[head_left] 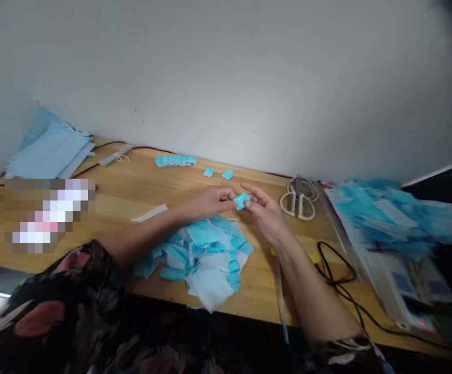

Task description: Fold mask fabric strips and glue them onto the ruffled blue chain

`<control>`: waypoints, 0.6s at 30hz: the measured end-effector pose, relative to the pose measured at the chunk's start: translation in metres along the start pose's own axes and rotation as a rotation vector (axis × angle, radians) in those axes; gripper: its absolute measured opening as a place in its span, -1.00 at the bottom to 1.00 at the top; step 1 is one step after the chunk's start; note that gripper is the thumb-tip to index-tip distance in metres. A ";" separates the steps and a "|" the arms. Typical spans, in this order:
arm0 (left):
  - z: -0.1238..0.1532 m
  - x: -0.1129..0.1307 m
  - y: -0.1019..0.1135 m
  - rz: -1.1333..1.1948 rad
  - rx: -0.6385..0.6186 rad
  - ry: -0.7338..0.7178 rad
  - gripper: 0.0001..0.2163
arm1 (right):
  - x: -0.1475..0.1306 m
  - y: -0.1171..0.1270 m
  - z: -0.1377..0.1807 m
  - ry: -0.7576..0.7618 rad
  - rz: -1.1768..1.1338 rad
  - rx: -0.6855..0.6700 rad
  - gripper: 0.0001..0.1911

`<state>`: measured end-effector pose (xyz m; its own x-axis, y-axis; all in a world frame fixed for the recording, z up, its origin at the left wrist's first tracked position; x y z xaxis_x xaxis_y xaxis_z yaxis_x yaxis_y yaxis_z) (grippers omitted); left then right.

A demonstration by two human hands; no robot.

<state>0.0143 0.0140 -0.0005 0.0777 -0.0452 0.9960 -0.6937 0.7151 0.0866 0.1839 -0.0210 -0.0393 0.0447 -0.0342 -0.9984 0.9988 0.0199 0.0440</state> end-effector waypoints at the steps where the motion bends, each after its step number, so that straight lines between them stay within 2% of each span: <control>1: 0.000 0.000 0.000 0.000 0.007 0.004 -0.72 | -0.002 0.001 0.001 -0.019 -0.034 -0.016 -0.52; 5: 0.001 -0.003 0.001 0.014 0.027 0.026 -0.76 | -0.008 0.005 0.003 -0.049 -0.096 -0.033 -0.60; 8: 0.000 -0.007 0.001 0.034 0.030 0.051 -0.78 | -0.008 0.004 0.003 -0.020 -0.042 0.003 -0.64; 13: -0.001 -0.011 -0.001 0.049 0.020 0.075 -0.79 | -0.006 0.001 0.003 0.059 0.115 0.087 -0.63; 18: 0.000 -0.009 0.000 0.067 0.004 0.067 -0.78 | -0.006 0.001 0.004 0.080 0.109 0.113 -0.59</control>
<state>0.0141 0.0145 -0.0099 0.0782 0.0493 0.9957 -0.7021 0.7118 0.0199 0.1844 -0.0244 -0.0335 0.1557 0.0413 -0.9869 0.9841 -0.0930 0.1514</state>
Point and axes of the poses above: each hand's wrist, its own z-axis away from the middle knuckle, its own y-axis out of the back of the hand, x = y × z, the point moved 2 cm from there along -z, towards the middle knuckle, and after that the axes turned 11 degrees about z, right-handed, at the moved point
